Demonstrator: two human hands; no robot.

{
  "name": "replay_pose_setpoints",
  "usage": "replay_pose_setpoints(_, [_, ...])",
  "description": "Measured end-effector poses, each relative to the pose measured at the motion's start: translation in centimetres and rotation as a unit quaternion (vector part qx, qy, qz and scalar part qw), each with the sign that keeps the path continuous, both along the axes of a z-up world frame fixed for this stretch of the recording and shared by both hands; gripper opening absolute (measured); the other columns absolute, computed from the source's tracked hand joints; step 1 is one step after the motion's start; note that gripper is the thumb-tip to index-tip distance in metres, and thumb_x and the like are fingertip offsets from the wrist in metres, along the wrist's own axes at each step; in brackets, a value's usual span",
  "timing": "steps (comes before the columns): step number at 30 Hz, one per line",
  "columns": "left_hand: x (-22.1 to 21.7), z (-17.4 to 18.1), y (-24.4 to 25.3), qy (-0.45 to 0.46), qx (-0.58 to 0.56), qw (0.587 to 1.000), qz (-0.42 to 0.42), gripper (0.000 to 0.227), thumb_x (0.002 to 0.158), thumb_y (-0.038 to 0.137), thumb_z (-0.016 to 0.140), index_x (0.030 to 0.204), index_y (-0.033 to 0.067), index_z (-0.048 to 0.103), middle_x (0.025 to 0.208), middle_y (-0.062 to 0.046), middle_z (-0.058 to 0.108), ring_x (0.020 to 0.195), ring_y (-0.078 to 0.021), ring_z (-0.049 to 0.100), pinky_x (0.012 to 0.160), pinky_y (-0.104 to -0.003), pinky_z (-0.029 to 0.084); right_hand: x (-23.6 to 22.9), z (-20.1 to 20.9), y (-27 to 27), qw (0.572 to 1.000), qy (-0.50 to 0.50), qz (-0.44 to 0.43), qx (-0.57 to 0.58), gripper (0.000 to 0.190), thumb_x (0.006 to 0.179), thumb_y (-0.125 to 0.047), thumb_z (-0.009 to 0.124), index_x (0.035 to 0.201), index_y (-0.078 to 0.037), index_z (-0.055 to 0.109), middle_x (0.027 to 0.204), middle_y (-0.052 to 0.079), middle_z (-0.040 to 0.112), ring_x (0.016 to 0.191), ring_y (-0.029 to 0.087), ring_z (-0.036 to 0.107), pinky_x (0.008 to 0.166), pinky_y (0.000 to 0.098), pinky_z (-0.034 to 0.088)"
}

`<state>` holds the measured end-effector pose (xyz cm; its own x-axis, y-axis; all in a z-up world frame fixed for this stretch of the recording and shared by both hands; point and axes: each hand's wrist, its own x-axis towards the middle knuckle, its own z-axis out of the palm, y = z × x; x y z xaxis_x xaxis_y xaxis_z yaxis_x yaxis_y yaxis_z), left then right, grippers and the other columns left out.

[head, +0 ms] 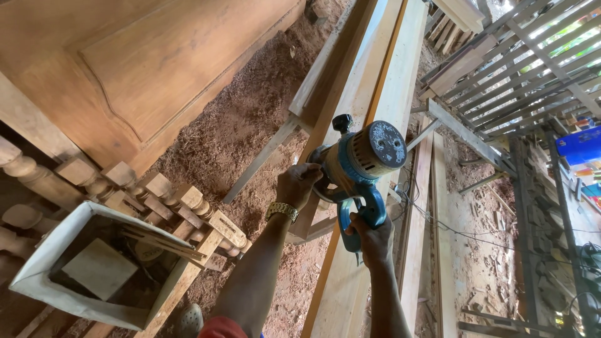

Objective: Use a wood router to shape the edge of a wooden board.

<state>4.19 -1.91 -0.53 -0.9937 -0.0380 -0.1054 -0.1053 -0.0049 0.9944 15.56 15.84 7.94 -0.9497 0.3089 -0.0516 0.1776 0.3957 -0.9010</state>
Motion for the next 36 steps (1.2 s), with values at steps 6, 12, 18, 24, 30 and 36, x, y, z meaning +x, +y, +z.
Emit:
replay_pose_setpoints(6, [0.6, -0.3, -0.3, 0.009, 0.006, 1.000, -0.001, 0.027, 0.085, 0.031, 0.078, 0.108, 0.0167, 0.081, 0.100, -0.011, 0.080, 0.083, -0.0178, 0.079, 0.071, -0.031, 0.064, 0.8, 0.2, -0.5, 1.000, -0.006, -0.008, 0.014, 0.009, 0.090, -0.011, 0.073, 0.094, -0.004, 0.070, 0.071, 0.008, 0.074, 0.061, 0.016, 0.071, 0.063, 0.0339, 0.061])
replay_pose_setpoints(12, [1.3, -0.6, -0.6, 0.019, 0.025, 0.999, -0.004, 0.028, 0.086, 0.031, 0.077, 0.109, 0.0152, 0.080, 0.105, -0.012, 0.079, 0.089, -0.0197, 0.079, 0.077, -0.032, 0.065, 1.6, -0.3, -0.5, 1.000, 0.012, 0.003, 0.008, 0.010, 0.089, -0.011, 0.073, 0.096, -0.004, 0.069, 0.074, 0.008, 0.074, 0.062, 0.016, 0.072, 0.064, 0.0340, 0.062])
replay_pose_setpoints(18, [2.0, -0.6, -1.0, 0.015, 0.011, 1.000, -0.010, 0.029, 0.085, 0.032, 0.077, 0.108, 0.0151, 0.080, 0.108, -0.012, 0.079, 0.089, -0.0204, 0.079, 0.077, -0.033, 0.064, 2.5, 0.0, -1.1, 1.000, 0.009, 0.008, 0.012, 0.009, 0.090, -0.009, 0.073, 0.094, -0.003, 0.070, 0.072, 0.009, 0.073, 0.062, 0.017, 0.071, 0.062, 0.0347, 0.061])
replay_pose_setpoints(24, [3.0, -0.1, -1.7, 0.011, 0.025, 1.000, -0.012, 0.030, 0.084, 0.031, 0.078, 0.108, 0.0134, 0.080, 0.107, -0.013, 0.079, 0.091, -0.0210, 0.079, 0.080, -0.034, 0.064, 3.5, -0.1, -1.5, 0.999, 0.031, 0.018, 0.004, 0.009, 0.090, -0.009, 0.073, 0.095, -0.004, 0.068, 0.073, 0.007, 0.073, 0.063, 0.015, 0.071, 0.061, 0.0324, 0.061])
replay_pose_setpoints(30, [4.0, -0.3, -2.3, 0.020, 0.043, 0.999, -0.017, 0.029, 0.085, 0.028, 0.079, 0.109, 0.0120, 0.080, 0.107, -0.013, 0.079, 0.093, -0.0210, 0.079, 0.083, -0.033, 0.064, 4.6, 0.3, -2.3, 1.000, 0.016, 0.002, -0.003, 0.007, 0.089, -0.007, 0.072, 0.096, -0.004, 0.069, 0.072, 0.008, 0.072, 0.060, 0.015, 0.070, 0.058, 0.0320, 0.059])
replay_pose_setpoints(36, [4.9, 0.5, -3.3, 0.001, 0.039, 0.999, -0.026, 0.029, 0.084, 0.028, 0.079, 0.108, 0.0130, 0.080, 0.105, -0.012, 0.079, 0.092, -0.0208, 0.079, 0.085, -0.033, 0.063, 5.3, -0.5, -2.0, 0.999, 0.025, 0.004, -0.026, 0.010, 0.088, -0.004, 0.073, 0.096, -0.002, 0.069, 0.073, 0.009, 0.072, 0.061, 0.017, 0.070, 0.059, 0.0327, 0.059])
